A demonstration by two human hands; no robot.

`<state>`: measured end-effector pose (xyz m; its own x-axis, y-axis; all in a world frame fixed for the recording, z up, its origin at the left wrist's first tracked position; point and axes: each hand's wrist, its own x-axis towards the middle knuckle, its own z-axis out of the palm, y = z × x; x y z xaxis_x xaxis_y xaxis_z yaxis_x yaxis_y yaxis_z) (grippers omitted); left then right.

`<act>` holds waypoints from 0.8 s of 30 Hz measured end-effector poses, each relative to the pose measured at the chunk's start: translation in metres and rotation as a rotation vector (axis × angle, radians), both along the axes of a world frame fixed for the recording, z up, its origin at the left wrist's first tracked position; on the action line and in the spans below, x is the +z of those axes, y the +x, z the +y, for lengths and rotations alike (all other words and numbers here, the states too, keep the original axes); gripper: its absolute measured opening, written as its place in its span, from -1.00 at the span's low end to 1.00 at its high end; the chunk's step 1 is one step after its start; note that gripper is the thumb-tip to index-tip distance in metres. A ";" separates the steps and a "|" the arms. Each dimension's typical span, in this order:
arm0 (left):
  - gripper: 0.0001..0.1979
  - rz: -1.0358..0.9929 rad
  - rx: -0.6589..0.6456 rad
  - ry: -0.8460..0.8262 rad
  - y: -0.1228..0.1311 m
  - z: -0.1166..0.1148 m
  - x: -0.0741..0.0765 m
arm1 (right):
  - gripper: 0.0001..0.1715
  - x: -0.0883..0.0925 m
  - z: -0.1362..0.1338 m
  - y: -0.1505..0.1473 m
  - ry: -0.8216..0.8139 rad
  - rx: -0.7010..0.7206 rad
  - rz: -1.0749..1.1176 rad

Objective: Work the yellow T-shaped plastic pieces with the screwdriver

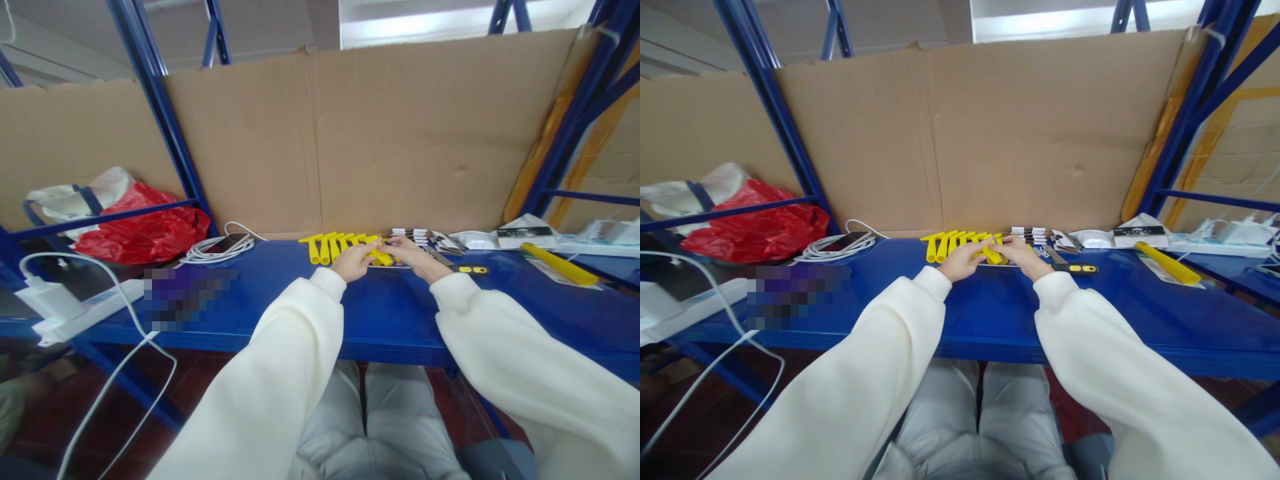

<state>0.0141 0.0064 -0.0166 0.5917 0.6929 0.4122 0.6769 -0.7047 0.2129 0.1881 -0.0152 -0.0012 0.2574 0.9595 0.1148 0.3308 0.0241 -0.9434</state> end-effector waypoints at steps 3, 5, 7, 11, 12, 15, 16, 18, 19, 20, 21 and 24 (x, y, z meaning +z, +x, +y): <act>-0.47 0.005 0.003 0.014 0.001 -0.001 0.000 | -0.66 0.000 0.000 -0.001 -0.010 -0.003 -0.003; -0.47 0.001 -0.005 0.022 0.001 0.000 -0.001 | -0.68 0.000 0.000 -0.001 -0.018 -0.001 -0.003; -0.46 -0.003 -0.017 0.031 0.001 0.002 -0.002 | -0.69 -0.001 -0.001 -0.002 -0.022 0.003 -0.002; -0.46 -0.001 -0.035 0.048 0.001 0.004 -0.003 | -0.62 -0.001 0.000 0.000 -0.018 0.033 -0.008; -0.47 -0.001 -0.037 0.053 0.001 0.005 -0.003 | -0.59 -0.002 0.001 0.001 -0.020 0.047 -0.016; -0.50 0.000 -0.038 0.060 0.001 0.004 -0.003 | -0.48 -0.003 0.004 0.003 -0.019 0.118 -0.050; -0.52 0.001 -0.036 0.060 0.001 0.004 -0.003 | -0.45 -0.004 0.005 0.004 -0.014 0.150 -0.059; -0.55 -0.002 -0.035 0.061 0.002 0.005 -0.003 | -0.41 -0.005 0.006 0.005 0.002 0.209 -0.067; -0.56 -0.009 -0.038 0.064 0.002 0.005 -0.003 | -0.38 -0.005 0.006 0.006 0.010 0.231 -0.067; -0.57 -0.018 -0.042 0.068 0.002 0.006 -0.004 | -0.35 -0.005 0.006 0.007 0.015 0.252 -0.065; -0.58 -0.028 -0.047 0.073 0.001 0.007 -0.004 | -0.31 -0.004 0.006 0.009 0.018 0.272 -0.058; -0.59 -0.047 -0.055 0.078 0.001 0.009 -0.005 | -0.21 0.000 0.011 0.022 0.017 0.280 0.007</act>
<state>0.0153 0.0149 -0.0218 0.6068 0.6243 0.4919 0.6269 -0.7564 0.1868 0.2103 -0.0042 -0.0015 -0.0164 0.9913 0.1309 0.3021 0.1297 -0.9444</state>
